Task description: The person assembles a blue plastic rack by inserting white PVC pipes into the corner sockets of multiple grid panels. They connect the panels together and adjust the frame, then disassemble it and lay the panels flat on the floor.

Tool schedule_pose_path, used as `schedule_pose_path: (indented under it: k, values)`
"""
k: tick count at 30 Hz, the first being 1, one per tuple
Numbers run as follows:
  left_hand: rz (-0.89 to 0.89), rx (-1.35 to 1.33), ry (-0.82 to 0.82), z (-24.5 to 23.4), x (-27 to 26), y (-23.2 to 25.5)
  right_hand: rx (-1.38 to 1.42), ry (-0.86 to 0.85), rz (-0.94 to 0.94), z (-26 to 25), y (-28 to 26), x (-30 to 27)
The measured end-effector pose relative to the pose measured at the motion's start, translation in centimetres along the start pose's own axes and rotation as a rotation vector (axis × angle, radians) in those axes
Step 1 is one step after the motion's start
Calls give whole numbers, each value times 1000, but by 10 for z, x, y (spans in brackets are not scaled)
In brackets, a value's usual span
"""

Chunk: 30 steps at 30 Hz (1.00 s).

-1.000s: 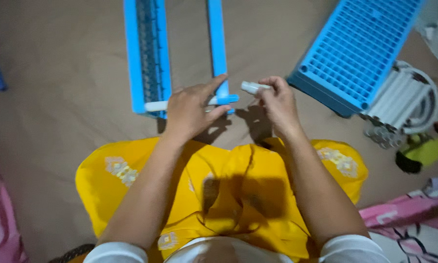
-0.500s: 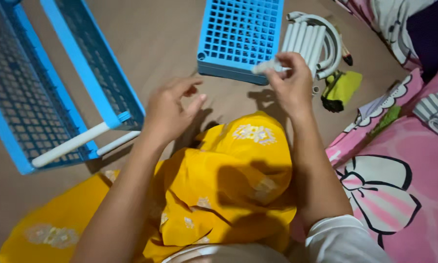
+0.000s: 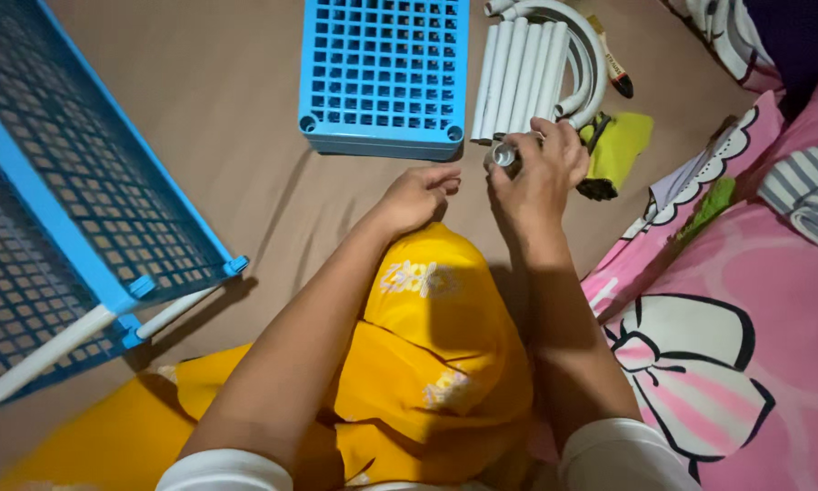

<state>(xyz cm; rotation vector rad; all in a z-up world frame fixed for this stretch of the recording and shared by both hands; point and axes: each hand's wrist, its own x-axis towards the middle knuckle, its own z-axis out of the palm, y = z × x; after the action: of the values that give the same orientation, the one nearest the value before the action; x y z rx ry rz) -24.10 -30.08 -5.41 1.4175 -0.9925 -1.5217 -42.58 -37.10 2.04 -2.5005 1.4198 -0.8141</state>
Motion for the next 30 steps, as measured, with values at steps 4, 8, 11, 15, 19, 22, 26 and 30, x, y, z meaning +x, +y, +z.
schedule_pose_path:
  k: [4, 8, 11, 15, 19, 22, 26, 30]
  values:
    - [-97, -93, -79, 9, 28, -12, -56, -64, 36, 8, 1, 4]
    - [-14, -10, -110, 11, 44, -24, -34, -101, 76, 13, 4, 6]
    - [85, 94, -100, 7, 43, -22, 7, -95, 75, 13, 2, 10]
    - [-160, 26, -61, 8, 32, -8, 73, -23, 206, 3, 7, 18]
    - [-187, -43, -60, 10, 20, 4, 795, 219, 478, -1, 20, 15]
    - [-174, -202, -71, 10, 19, 9, 840, 283, 449, 9, 20, -11]
    - [-144, -388, -117, 10, 21, 13, 521, 54, 461, 45, 6, -48]
    - [-56, -50, -131, 11, 15, 19, 383, 117, 188, 66, 5, -61]
